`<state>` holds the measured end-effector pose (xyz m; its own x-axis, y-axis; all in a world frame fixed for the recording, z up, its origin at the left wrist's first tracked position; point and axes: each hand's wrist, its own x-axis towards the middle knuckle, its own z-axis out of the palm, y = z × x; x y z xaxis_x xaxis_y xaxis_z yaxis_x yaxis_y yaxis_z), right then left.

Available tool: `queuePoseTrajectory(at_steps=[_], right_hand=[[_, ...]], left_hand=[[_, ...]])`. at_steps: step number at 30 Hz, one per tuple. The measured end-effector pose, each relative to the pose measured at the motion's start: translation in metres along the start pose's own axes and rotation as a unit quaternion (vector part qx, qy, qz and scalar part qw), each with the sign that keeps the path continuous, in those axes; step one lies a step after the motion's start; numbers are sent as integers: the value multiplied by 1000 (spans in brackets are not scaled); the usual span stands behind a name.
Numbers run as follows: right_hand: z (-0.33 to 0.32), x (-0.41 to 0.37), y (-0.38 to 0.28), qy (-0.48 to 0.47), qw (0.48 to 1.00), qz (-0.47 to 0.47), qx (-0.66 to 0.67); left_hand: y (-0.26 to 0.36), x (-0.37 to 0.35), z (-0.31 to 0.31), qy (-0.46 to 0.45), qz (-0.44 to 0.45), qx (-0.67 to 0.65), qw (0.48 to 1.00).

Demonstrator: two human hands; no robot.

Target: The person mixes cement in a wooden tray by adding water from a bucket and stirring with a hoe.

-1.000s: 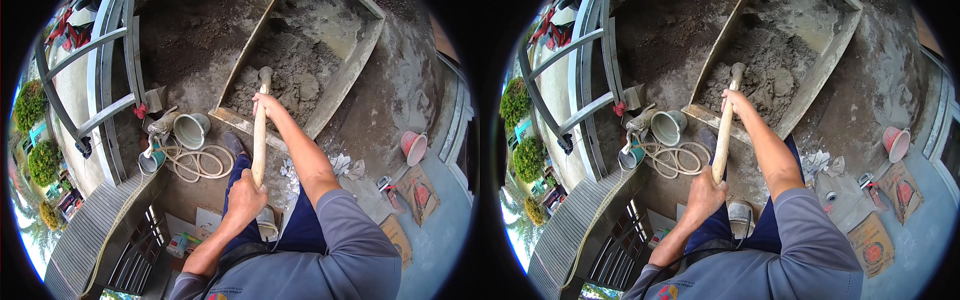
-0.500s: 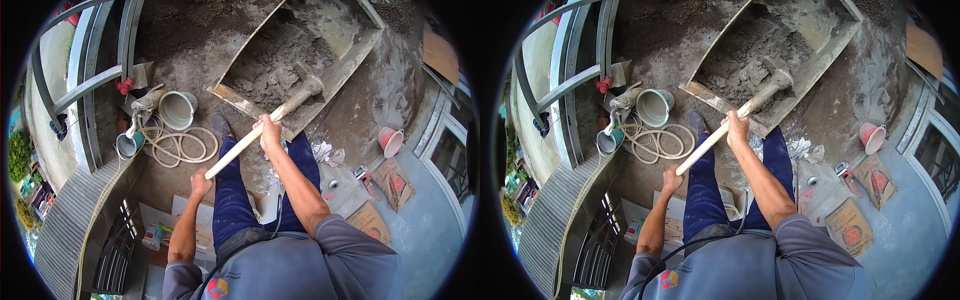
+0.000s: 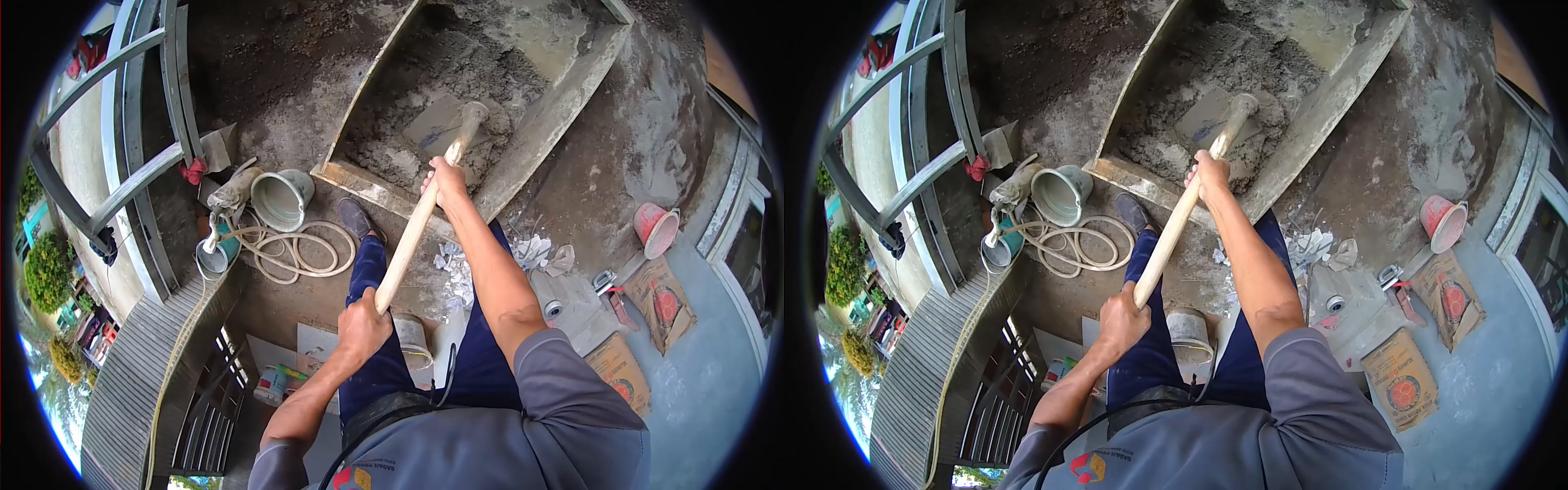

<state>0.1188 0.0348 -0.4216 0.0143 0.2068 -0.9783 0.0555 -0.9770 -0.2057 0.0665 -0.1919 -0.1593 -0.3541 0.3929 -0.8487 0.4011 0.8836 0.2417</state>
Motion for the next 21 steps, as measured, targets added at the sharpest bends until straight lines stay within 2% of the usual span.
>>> queuePoseTrajectory(at_steps=[3,5,7,9,10,12,15,16,19,21], right_hand=[[-5,-24,-26,-18,998,-38,-39],[4,-64,-63,-20,994,-104,-39],[19,-73,-109,-39,987,-150,-34],[43,-47,-156,-69,976,-202,-38],[54,-19,-174,-95,973,-209,-37],[86,37,-196,-114,972,-203,-38],[120,76,-172,-77,981,-170,-61],[124,83,-147,-97,983,-148,-57],[128,68,-83,-72,989,-112,-61],[123,67,-47,-79,990,-71,-98]], left_hand=[[17,-12,6,-2,-20,-44,999],[18,-20,2,21,15,-92,995],[28,2,-9,18,61,-120,991],[49,49,-31,-5,101,-180,978],[57,77,-41,-34,99,-157,982],[64,120,-53,21,118,-157,980],[53,136,-81,24,82,-198,976],[42,128,-80,40,69,-163,984],[3,106,-73,8,19,-134,991],[2,80,-63,1,-13,-168,986]])
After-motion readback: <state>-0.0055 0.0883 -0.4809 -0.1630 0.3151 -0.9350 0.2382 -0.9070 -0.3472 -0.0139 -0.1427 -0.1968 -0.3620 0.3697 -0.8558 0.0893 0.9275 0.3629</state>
